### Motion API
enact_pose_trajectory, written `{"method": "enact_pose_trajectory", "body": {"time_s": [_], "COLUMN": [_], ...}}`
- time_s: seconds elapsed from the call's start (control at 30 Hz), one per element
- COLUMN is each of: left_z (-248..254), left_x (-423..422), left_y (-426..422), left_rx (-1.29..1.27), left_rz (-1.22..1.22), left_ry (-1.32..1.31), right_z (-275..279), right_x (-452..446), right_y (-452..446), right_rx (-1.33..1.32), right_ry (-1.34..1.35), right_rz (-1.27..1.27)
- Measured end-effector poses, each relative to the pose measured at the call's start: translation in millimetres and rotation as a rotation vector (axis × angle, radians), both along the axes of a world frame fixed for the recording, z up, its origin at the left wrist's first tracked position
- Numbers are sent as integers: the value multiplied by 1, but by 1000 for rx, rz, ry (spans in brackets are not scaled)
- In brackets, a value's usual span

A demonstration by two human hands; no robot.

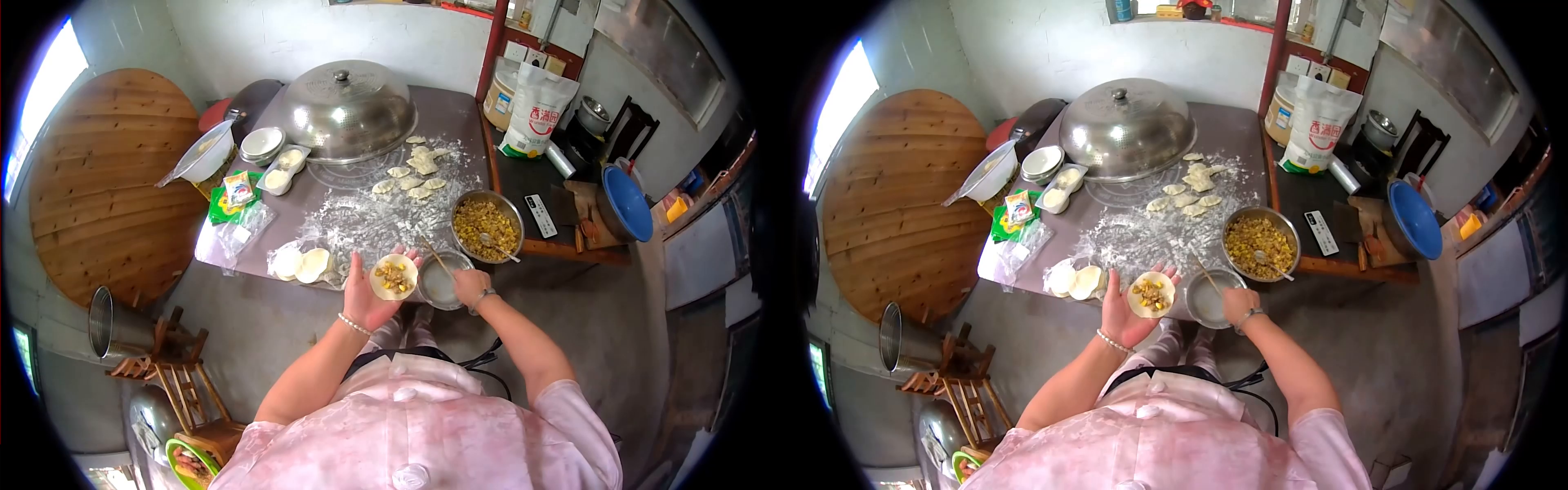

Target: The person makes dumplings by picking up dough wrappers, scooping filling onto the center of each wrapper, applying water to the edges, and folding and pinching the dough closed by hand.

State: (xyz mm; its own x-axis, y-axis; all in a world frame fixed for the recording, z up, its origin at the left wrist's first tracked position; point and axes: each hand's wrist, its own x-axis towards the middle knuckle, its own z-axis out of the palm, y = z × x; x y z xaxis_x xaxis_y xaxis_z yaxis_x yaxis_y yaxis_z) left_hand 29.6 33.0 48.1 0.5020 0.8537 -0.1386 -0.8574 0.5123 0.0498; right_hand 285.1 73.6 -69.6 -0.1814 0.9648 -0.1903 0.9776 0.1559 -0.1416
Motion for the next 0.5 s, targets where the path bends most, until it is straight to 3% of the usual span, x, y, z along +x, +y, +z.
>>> {"method": "enact_pose_trajectory", "body": {"time_s": [0.17, 0.27, 0.37, 0.4, 0.5], "left_z": [5, 5, 8, 9, 12], "left_x": [1, 1, 2, 3, 7], "left_y": [-4, -4, -4, -5, -7], "left_rx": [1, 2, -13, -6, -10], "left_rz": [-2, -9, -24, -33, -54], "left_ry": [-10, -20, -18, -11, -7], "right_z": [-7, 20, 63, 70, 128], "right_x": [5, 6, 3, 3, -19], "right_y": [2, 0, -11, -20, -50], "right_rx": [-65, -89, 126, 349, 682], "right_ry": [20, 12, 170, 343, 585], "right_rz": [-53, -68, -25, 42, 277]}}
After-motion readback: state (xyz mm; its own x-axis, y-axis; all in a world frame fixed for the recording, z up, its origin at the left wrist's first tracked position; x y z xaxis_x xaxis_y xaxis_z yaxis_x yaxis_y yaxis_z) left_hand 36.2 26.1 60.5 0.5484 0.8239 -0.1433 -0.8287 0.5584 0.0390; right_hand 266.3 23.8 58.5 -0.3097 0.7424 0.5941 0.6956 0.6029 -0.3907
